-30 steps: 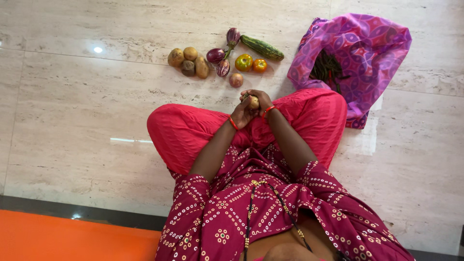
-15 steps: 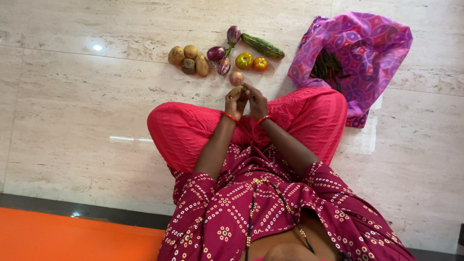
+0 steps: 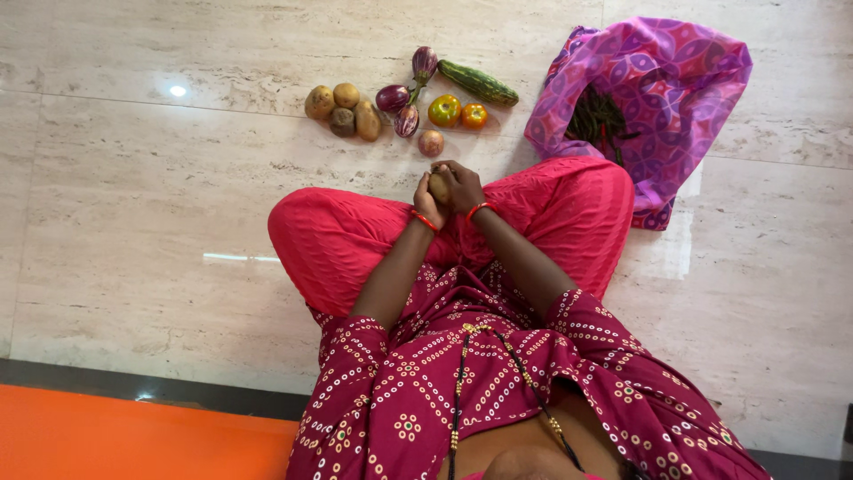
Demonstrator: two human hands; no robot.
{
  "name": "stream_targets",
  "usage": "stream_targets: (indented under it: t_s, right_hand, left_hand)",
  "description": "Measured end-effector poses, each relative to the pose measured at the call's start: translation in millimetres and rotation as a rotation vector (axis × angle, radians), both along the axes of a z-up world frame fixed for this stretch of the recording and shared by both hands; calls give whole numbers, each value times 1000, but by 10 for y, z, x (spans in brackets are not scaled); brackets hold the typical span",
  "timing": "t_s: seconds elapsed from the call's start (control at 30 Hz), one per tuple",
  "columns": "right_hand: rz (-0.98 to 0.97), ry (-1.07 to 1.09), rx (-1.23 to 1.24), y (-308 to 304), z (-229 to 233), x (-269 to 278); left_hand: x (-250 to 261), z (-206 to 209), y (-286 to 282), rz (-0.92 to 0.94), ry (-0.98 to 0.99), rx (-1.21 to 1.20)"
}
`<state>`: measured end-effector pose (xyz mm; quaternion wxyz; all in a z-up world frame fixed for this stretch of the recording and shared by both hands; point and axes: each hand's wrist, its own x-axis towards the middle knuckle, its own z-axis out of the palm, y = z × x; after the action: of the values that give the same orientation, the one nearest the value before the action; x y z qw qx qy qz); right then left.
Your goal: The person sits on the floor and peels potatoes and a tomato using a small knife. They handle the vegetables one at a time, rotating them to remove the skin, and place the peeled items back on the floor.
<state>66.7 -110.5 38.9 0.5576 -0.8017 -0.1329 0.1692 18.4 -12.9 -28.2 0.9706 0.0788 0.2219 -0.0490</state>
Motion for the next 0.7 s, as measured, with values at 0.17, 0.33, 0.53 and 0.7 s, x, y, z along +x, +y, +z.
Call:
stream_targets:
  t_s: [0.17, 0.33, 0.53, 0.7]
  right_hand:
    - [83, 35, 192, -31, -270, 134]
    - [-4, -40, -12, -67, -264, 58]
    - [12, -437, -54, -63, -62, -166]
    - [60, -753, -67, -130, 121, -269]
  left_hand:
    - [53, 48, 67, 157, 83, 147]
    - [140, 64, 123, 351, 103, 319]
    - [92, 71, 106, 166, 99, 344]
    - [79, 89, 107, 153, -16, 476]
